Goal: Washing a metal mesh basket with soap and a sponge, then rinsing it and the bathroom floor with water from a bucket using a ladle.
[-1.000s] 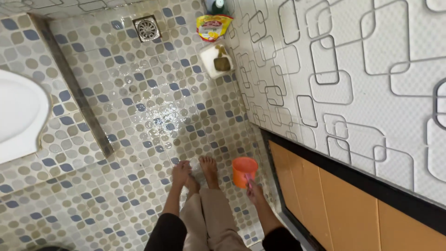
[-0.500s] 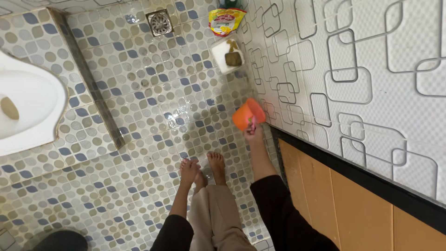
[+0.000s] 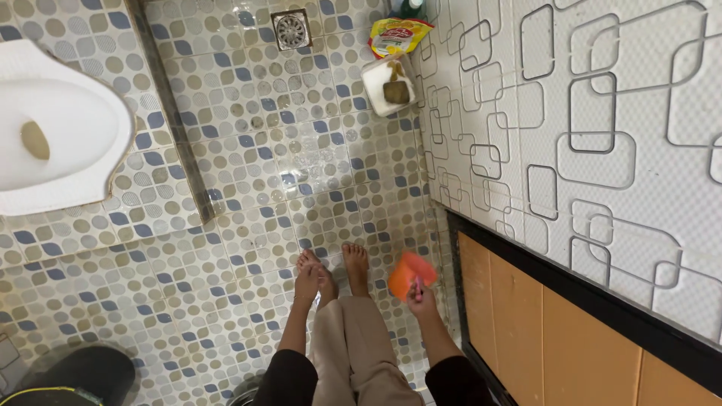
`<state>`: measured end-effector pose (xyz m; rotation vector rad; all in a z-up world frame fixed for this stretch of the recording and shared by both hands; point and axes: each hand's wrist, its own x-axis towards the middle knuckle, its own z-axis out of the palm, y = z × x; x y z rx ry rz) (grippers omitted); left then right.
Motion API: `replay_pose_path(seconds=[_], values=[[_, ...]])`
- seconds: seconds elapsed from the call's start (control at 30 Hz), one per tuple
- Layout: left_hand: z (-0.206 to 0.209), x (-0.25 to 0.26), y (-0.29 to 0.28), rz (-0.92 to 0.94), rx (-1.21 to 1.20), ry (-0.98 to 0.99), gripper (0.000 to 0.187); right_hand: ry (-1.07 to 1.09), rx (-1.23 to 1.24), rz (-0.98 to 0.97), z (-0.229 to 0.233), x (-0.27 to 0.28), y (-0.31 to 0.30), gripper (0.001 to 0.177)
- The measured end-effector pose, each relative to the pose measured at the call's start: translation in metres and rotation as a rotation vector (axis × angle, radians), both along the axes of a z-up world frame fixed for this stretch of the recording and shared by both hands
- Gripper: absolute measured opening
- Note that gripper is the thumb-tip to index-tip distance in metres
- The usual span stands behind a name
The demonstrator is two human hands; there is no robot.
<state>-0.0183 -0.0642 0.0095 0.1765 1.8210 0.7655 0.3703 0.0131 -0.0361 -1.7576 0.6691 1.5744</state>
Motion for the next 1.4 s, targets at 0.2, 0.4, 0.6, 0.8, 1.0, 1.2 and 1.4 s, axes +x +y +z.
replay_pose_path(seconds=[0.2, 0.4, 0.6, 0.8, 1.0, 1.2, 1.4], values=[[0.010, -0.002, 0.003, -0.077, -0.098, 0.000, 0.030, 0.199, 0.041, -0.157, -0.091, 0.007, 0.061, 0.028], [0.003, -0.004, -0.009, -0.171, -0.097, 0.114, 0.033, 0.053, 0.103, -0.180, -0.059, -0.049, 0.242, 0.014], [0.003, 0.005, -0.014, -0.202, -0.108, 0.177, 0.034, -0.187, 0.212, -0.155, -0.119, -0.132, 0.286, 0.017], [0.011, 0.014, -0.023, -0.080, -0.063, 0.101, 0.036, -0.596, 0.418, 0.568, -0.014, -0.152, 0.153, 0.033], [0.024, 0.014, -0.056, 0.074, -0.099, 0.205, 0.036, -0.986, 0.484, 1.487, -0.007, -0.141, 0.021, 0.051], [0.045, 0.021, -0.116, 0.681, -0.051, -0.056, 0.034, -0.824, 0.991, 1.826, 0.109, -0.233, 0.023, 0.048], [0.056, 0.034, -0.161, 1.153, -0.056, -0.256, 0.035, -0.233, 0.997, 1.980, 0.079, -0.354, 0.071, 0.026]])
